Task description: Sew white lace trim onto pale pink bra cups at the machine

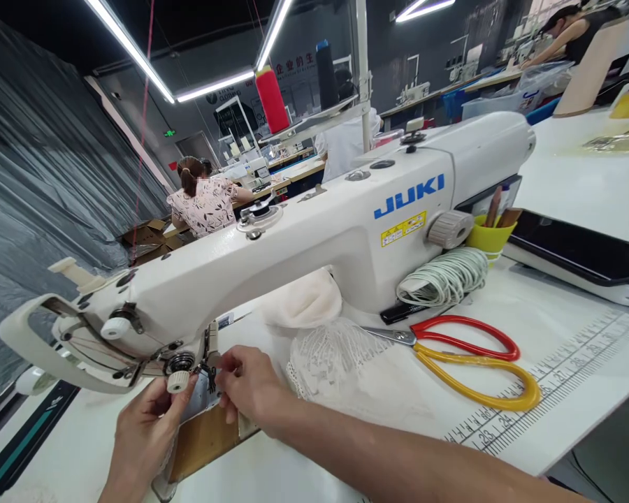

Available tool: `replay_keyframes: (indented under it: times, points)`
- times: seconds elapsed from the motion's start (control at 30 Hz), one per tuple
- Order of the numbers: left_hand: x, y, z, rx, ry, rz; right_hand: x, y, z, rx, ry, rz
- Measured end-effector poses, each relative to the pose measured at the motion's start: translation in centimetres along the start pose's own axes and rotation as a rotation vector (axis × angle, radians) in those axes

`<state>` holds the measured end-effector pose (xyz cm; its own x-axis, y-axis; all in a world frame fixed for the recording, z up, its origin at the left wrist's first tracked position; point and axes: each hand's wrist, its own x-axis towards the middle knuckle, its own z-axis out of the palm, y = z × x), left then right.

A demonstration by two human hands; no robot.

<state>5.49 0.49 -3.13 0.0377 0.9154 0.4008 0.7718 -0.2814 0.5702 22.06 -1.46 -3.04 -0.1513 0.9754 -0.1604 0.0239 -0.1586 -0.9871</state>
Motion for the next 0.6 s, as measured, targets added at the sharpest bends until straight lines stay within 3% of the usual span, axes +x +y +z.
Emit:
replay_keyframes:
  times: [0.27,0.6]
  points:
    - [0.0,0.0,0.2,0.000,0.018,0.053,2.4,0.2,1.6,0.183,-0.014,0.024]
    - [0.1,-0.7,0.5,0.007,0.011,0.105,2.8,0.9,2.0,0.155,0.056,0.009]
